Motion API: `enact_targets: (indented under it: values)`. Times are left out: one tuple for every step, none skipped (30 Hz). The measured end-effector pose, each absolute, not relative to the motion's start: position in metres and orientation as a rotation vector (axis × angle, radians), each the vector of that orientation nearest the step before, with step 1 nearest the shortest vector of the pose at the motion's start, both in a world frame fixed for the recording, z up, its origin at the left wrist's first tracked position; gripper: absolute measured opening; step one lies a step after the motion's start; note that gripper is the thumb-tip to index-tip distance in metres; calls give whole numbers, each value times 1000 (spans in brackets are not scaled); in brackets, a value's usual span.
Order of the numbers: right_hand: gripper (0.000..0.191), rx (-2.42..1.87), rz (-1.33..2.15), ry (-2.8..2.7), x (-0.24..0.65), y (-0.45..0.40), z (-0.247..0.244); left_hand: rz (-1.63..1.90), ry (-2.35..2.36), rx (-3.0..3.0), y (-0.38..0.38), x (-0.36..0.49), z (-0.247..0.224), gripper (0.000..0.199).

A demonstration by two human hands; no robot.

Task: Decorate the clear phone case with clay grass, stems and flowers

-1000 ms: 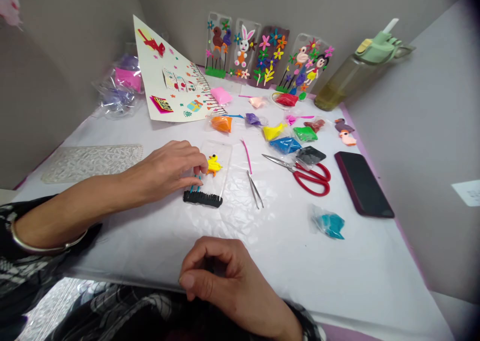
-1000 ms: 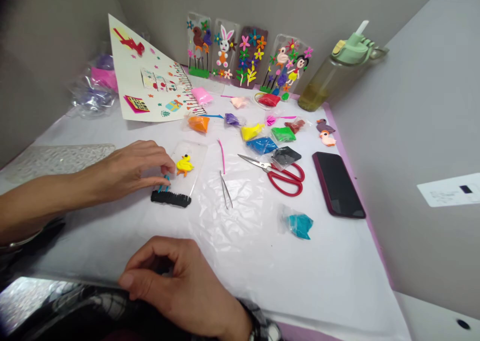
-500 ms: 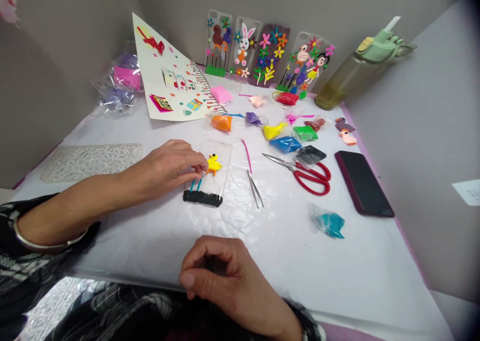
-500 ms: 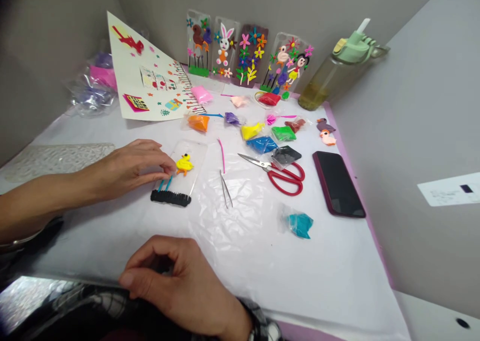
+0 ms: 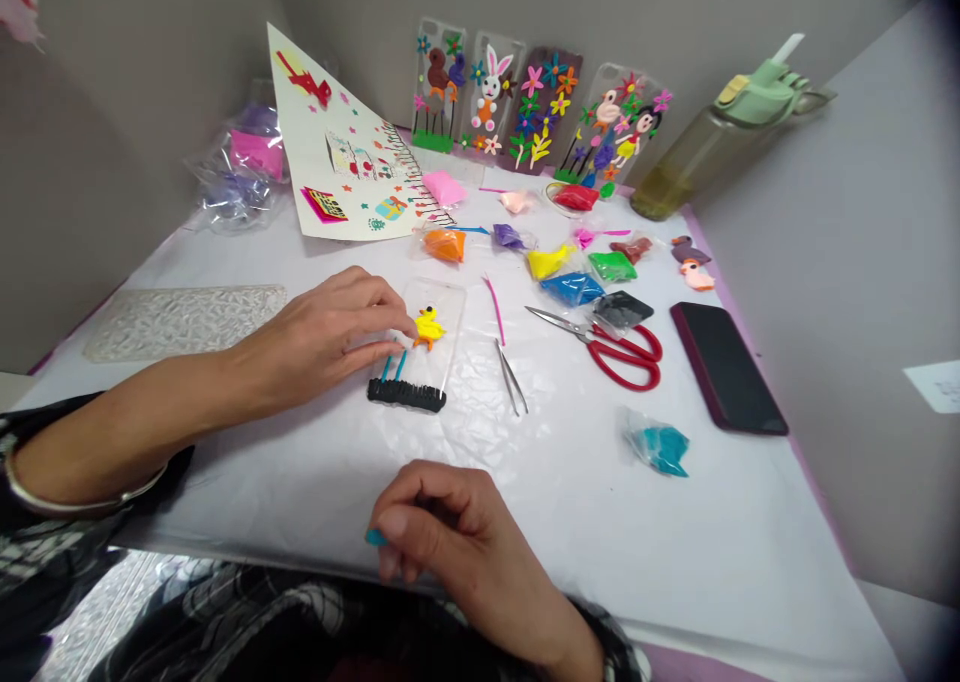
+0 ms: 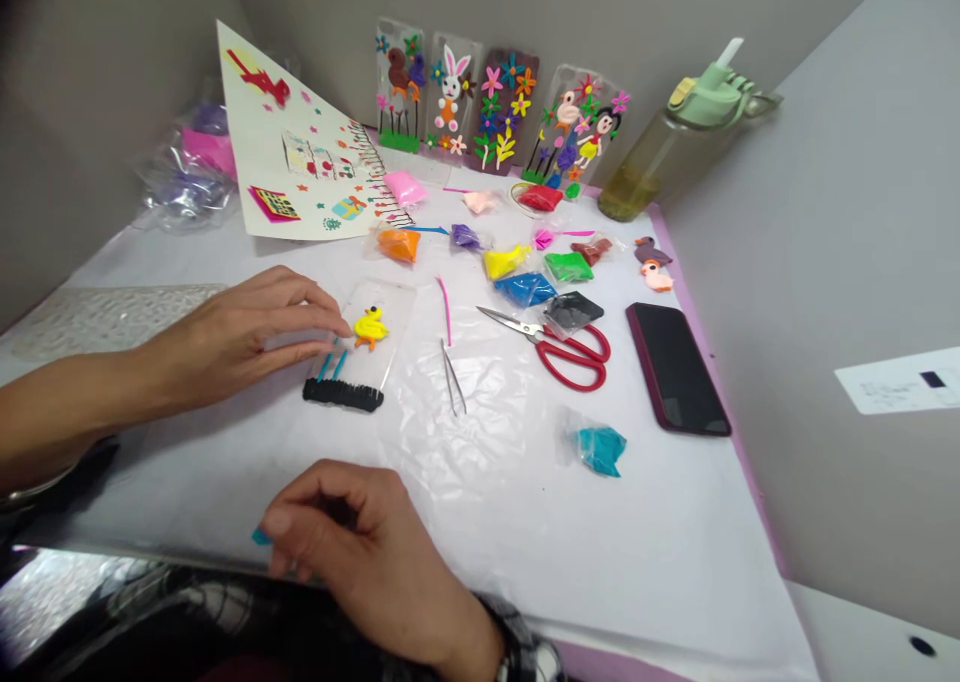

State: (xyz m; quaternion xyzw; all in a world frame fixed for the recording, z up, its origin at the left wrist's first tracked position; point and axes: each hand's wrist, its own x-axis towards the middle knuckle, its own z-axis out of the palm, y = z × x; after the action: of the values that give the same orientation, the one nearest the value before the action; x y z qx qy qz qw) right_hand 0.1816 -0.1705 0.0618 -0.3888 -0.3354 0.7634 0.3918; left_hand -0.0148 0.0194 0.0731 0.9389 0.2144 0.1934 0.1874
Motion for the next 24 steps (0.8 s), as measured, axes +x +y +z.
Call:
enact_targets:
  values:
    - [41,-997,1901,-838,181,-170,61,566,610,2630,12,-17,77,23]
    - [40,-1009,1853,-826,181,-170,60,579,603,2611,4,-19,80,22]
    - [39,-1020,1806,-815,181,-169,60,603,590,2575,-6,-22,82,21]
    - [37,-1030,1770,-802,180,-168,59,612,570,2539,-17,-25,83,20]
    - [34,-1039,1750,-786,180,-168,59,632,555,2506,-28,-28,82,21]
    - [32,-1046,1743,-774,179,-167,59,614,557,2479,-40,-32,80,21]
    - [31,-1050,1742,-765,179,-166,59,604,566,2449,-50,-35,78,21]
    - [30,-1055,1739,-759,179,-166,59,596,591,2434,-61,-37,75,21]
    - [28,-1062,1732,-758,179,-166,59,575,606,2430,-69,-39,72,22]
    - [26,-1072,1718,-766,179,-165,59,572,625,2433,-77,-41,69,24]
    - [25,-1083,1704,-782,179,-166,58,575,643,2444,-83,-41,67,26]
    - [25,-1096,1690,-804,178,-166,58,586,660,2460,-88,-42,65,29]
    - [25,-1113,1681,-832,178,-166,58,606,675,2476,-91,-41,64,31]
    - [25,-1129,1672,-860,178,-167,57,628,686,2491,-93,-41,63,34]
    - [25,-1139,1666,-887,177,-167,57,650,692,2504,-93,-40,62,36]
    - [25,-1142,1660,-903,177,-168,56,671,694,2514,-94,-40,62,35]
    - [25,-1138,1656,-909,177,-168,56,692,692,2519,-93,-40,63,32]
    - [26,-1133,1653,-901,176,-168,56,712,687,2519,-92,-41,63,29]
    - [27,-1129,1654,-881,176,-167,56,721,676,2521,-92,-42,63,24]
    - [27,-1131,1658,-856,175,-167,57,730,664,2523,-92,-43,64,21]
    - [28,-1142,1664,-834,175,-167,57,731,651,2523,-92,-44,65,18]
    - [30,-1157,1664,-819,174,-166,58,727,639,2520,-93,-45,65,17]
    - [32,-1173,1659,-817,174,-166,59,717,632,2513,-94,-45,65,16]
    - [34,-1184,1647,-824,173,-166,60,705,631,2501,-95,-45,65,16]
